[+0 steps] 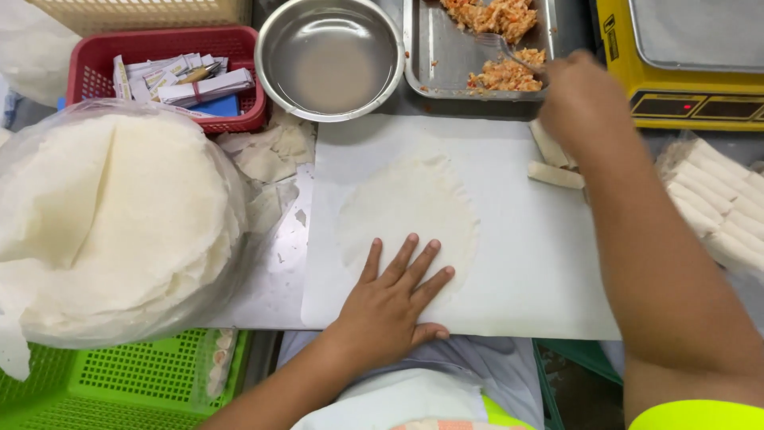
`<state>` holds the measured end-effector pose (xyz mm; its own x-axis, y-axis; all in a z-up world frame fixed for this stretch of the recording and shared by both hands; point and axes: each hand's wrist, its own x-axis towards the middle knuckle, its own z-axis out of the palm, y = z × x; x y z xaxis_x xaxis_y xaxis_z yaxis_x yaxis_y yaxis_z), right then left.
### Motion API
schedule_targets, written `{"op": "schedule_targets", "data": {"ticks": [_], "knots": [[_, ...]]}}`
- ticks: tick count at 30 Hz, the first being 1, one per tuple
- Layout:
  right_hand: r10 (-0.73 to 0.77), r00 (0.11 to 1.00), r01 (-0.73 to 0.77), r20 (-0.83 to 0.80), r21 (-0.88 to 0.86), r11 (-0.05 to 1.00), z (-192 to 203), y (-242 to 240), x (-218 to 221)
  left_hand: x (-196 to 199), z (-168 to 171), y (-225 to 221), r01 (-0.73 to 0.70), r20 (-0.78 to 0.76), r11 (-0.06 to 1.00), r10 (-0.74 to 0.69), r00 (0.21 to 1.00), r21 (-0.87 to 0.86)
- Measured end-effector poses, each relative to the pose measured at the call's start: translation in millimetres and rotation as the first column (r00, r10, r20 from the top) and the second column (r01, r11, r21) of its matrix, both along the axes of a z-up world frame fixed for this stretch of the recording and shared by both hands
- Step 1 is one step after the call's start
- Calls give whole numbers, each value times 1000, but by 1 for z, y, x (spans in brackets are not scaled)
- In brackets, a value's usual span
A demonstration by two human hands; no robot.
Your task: A person manually assembles spring rolls by placing filling on a wrapper, folding the edges, and rolling them tightly.
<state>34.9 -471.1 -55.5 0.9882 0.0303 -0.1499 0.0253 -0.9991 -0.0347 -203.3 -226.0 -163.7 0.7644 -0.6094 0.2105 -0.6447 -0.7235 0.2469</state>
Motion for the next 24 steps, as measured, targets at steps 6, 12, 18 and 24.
{"op": "schedule_targets", "data": {"ticks": [6,12,18,24], "knots": [[-179,970,158,-165,-134,978,40,-10,8,0,2,2,6,-9,1000,-7,1000,-29],[-184,953,150,-240,-153,977,47,0,5,0,5,2,-3,-46,998,0,999,-60],[196,980,-192,29,-97,977,25,-29,17,1,7,2,-3,-72,997,-2,997,-74],[174,982,-184,-78,-160,970,30,-1,15,2,9,3,-3,-45,994,-2,999,-105]]}}
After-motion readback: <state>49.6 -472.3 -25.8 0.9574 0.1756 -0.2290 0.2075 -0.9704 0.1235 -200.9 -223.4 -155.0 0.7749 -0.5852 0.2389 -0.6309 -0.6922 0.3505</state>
